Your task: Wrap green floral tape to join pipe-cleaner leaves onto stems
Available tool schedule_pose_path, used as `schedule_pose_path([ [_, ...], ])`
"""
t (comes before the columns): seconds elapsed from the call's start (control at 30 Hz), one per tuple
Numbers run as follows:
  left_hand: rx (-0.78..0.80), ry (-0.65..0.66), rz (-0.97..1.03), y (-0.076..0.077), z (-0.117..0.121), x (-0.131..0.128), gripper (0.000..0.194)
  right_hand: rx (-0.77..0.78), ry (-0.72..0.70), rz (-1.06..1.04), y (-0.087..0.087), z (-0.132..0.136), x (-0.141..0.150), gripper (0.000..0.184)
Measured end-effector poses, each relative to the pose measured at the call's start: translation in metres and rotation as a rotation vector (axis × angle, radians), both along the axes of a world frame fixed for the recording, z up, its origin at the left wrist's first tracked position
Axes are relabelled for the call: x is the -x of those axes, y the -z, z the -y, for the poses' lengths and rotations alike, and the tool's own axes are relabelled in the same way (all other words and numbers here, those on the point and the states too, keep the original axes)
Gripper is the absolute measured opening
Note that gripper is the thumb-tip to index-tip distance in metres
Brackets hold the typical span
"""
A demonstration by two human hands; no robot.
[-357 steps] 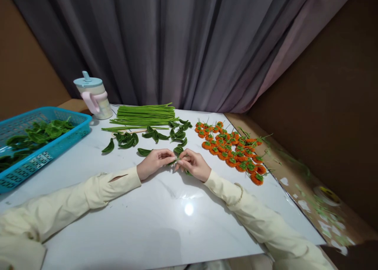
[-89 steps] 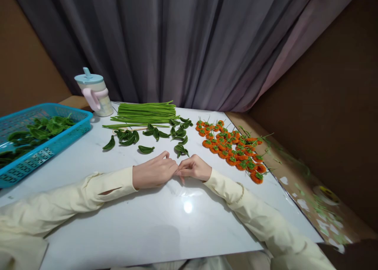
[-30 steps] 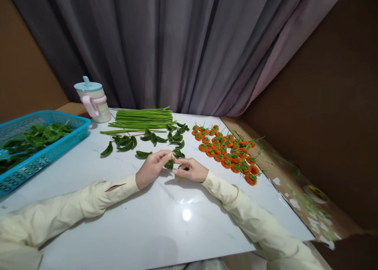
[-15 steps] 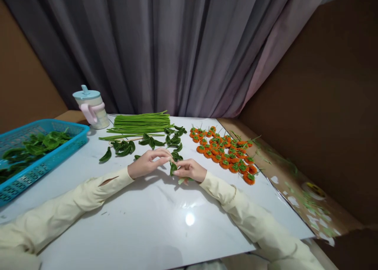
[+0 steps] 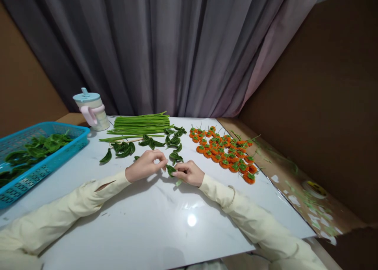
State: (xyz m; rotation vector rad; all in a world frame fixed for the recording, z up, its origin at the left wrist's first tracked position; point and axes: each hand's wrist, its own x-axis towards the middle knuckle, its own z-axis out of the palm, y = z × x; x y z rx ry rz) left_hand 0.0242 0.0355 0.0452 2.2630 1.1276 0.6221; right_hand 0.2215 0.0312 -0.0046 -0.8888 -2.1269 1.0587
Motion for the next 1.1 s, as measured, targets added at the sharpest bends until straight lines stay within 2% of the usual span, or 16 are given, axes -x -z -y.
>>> schedule_pose_path([
  [0.13, 0.18, -0.011, -0.028, -0.003, -0.001, 0.0, 0.024, -0.229, 0.05, 0.134, 0.0, 0.003, 0.002, 0.021],
  [0.27, 0.205, 0.027, -0.009, -0.007, 0.0, 0.0, 0.031, -0.326, 0.057, 0.196, 0.003, 0.003, 0.001, 0.018],
  [0.4, 0.208, 0.035, -0.004, -0.008, 0.004, -0.002, 0.03, -0.406, 0.068, 0.271, 0.007, 0.003, 0.001, 0.015],
  [0.57, 0.083, -0.032, -0.06, -0.002, 0.008, -0.005, 0.03, -0.51, 0.072, 0.329, 0.01, 0.003, 0.002, 0.015],
  [0.67, 0.005, -0.009, -0.067, 0.0, 0.007, -0.004, 0.032, -0.575, 0.076, 0.37, 0.011, 0.002, 0.001, 0.016],
  [0.83, 0.071, 0.091, -0.056, -0.005, -0.001, 0.002, 0.038, -0.697, 0.088, 0.391, 0.013, 0.0, 0.0, 0.018],
  [0.97, 0.064, 0.044, -0.016, -0.007, -0.006, 0.004, 0.047, -0.779, 0.145, 0.385, 0.013, 0.001, 0.0, 0.021],
  [1.1, -0.019, -0.017, 0.0, -0.008, -0.006, 0.004, 0.043, -0.877, 0.17, 0.402, 0.012, 0.003, -0.001, 0.021],
])
